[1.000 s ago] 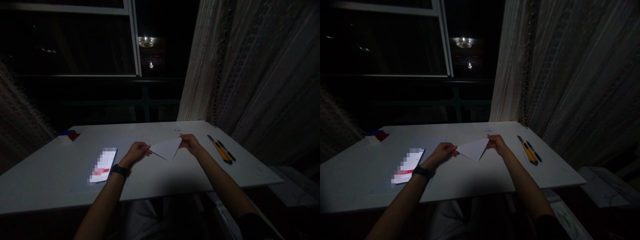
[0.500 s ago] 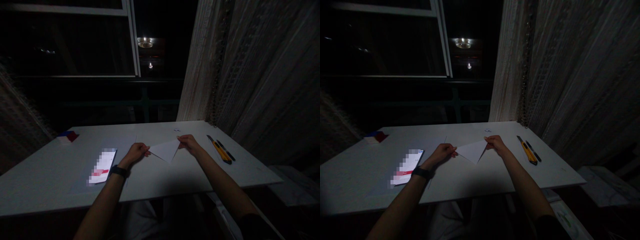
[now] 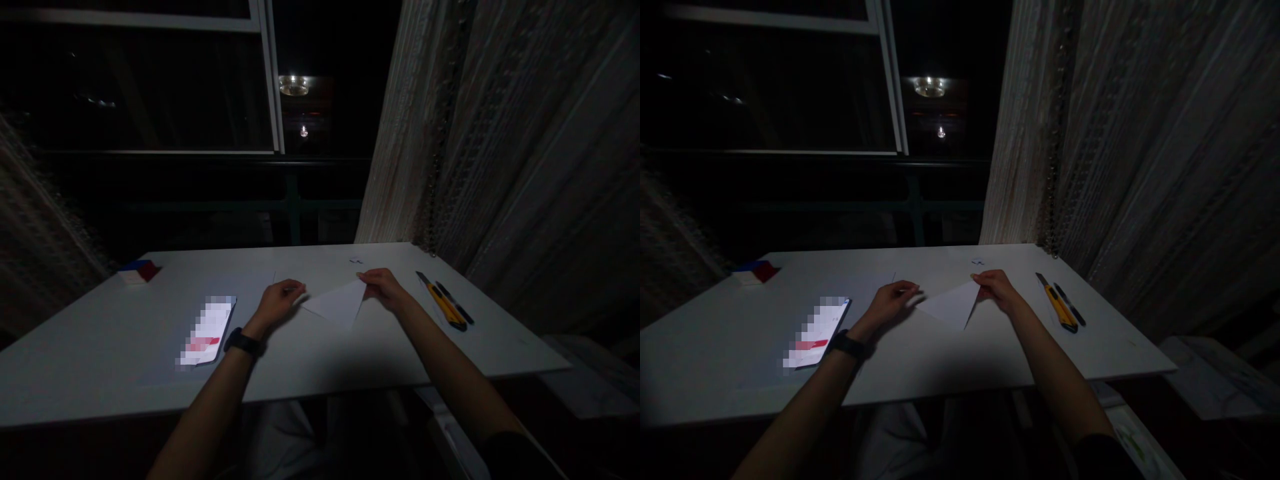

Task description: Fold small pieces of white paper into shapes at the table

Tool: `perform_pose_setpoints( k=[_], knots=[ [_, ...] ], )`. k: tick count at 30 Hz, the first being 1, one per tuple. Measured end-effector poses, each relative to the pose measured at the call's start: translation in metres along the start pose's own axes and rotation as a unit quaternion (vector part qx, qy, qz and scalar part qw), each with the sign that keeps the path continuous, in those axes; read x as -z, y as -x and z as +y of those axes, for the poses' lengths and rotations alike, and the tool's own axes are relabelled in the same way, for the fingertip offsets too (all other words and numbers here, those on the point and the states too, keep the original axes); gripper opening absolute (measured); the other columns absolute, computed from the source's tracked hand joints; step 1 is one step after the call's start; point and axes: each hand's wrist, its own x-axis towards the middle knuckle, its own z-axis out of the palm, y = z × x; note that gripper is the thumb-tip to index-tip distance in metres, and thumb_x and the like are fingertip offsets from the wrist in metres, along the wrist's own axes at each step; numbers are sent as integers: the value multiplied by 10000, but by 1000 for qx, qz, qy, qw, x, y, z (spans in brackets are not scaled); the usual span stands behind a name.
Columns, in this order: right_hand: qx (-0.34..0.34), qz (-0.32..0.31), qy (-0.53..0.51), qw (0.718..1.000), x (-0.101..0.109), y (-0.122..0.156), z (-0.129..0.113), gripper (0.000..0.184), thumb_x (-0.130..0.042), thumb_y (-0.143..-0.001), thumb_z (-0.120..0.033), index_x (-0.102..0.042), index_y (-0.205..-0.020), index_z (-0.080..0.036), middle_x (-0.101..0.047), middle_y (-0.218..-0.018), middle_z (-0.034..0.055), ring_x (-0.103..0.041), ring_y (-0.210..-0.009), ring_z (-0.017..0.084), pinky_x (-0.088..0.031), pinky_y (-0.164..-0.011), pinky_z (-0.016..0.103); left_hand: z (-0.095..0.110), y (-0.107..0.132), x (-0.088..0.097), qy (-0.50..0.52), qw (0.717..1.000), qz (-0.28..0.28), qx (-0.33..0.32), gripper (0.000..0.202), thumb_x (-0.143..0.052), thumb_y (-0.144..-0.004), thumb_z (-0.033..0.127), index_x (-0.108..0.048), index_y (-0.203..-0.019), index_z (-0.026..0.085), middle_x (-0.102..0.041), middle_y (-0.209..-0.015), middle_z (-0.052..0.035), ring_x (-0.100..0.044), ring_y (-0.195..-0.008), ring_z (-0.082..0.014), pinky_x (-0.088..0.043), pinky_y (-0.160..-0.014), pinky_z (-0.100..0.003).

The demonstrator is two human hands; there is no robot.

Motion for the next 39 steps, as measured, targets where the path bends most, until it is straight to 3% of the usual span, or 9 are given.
perform_pose_setpoints(
  k=[4, 8, 12, 15, 20, 24, 31, 34, 39],
  knots=[
    [3, -49, 5, 999, -16, 3, 2, 300, -757, -579, -370, -607, -560, -111, -615, -529, 34, -568, -456, 129, -496, -463, 255, 21, -1, -20, 15, 986, -167, -7, 438, -566, -711, 509, -661, -933, 142, -674, -834, -56, -595, -713, -171, -420, -613, -249],
    [4, -44, 6, 999, -18, 1, 4, 294, -758, -579, -362, -606, -557, -112, -604, -510, 28, -567, -450, 127, -487, -457, 244, 28, -9, -34, -1, 975, -224, 5, 436, -597, -660, 537, -589, -530, 120, -449, -449, 32, -375, -436, -83, -266, -438, -227],
    [-2, 39, -36, 999, -13, -1, 1, 283, -703, -654, -396, -627, -676, -125, -671, -684, 77, -625, -546, 151, -510, -494, 244, 18, -13, -37, 70, 981, -175, 50, 459, -608, -634, 562, -561, -503, 125, -392, -428, 47, -320, -426, -69, -236, -431, -221],
    [-30, 1, -48, 998, -20, 3, 0, 340, -625, -714, -461, -626, -827, -140, -684, -818, 98, -648, -612, 176, -523, -508, 272, 12, -12, -36, 168, 975, -99, 103, 460, -618, -619, 572, -622, -594, 113, -529, -504, 3, -435, -468, -100, -309, -460, -224],
    [-38, -100, 6, 994, -47, 13, 9, 318, -737, -591, -400, -626, -687, -118, -627, -588, 16, -571, -498, 115, -471, -480, 229, 12, -6, -33, 287, 944, -58, 155, 442, -675, -593, 519, -678, -719, 96, -645, -632, -62, -542, -525, -144, -380, -490, -240],
    [-26, -85, 34, 995, -54, 14, 16, 339, -761, -539, -391, -558, -492, -124, -545, -440, -15, -487, -405, 83, -383, -416, 205, 13, -2, -33, 312, 935, -58, 157, 404, -705, -592, 452, -690, -763, 87, -669, -671, -82, -573, -552, -159, -408, -512, -251],
    [-28, -92, 46, 994, -51, 13, 17, 336, -755, -531, -415, -593, -532, -121, -564, -461, -6, -500, -426, 92, -417, -449, 222, 11, -4, -35, 305, 941, -4, 145, 365, -712, -611, 391, -680, -785, 72, -670, -686, -92, -579, -572, -158, -442, -552, -266],
    [-23, -64, 56, 996, -53, 11, 18, 358, -741, -542, -445, -585, -520, -123, -543, -449, -11, -486, -419, 87, -456, -459, 237, 11, -4, -37, 256, 960, 37, 111, 446, -706, -627, 391, -653, -957, 96, -681, -840, -117, -616, -694, -192, -472, -643, -299],
    [-2, -11, 36, 999, -51, 7, 21, 381, -717, -569, -486, -562, -546, -138, -513, -450, -25, -482, -419, 81, -479, -431, 224, 12, 2, -44, 83, 994, 49, -52, 754, -793, -508, 356, -536, -1195, 180, -555, -1199, -131, -541, -1035, -278, -407, -898, -387]
  ],
)
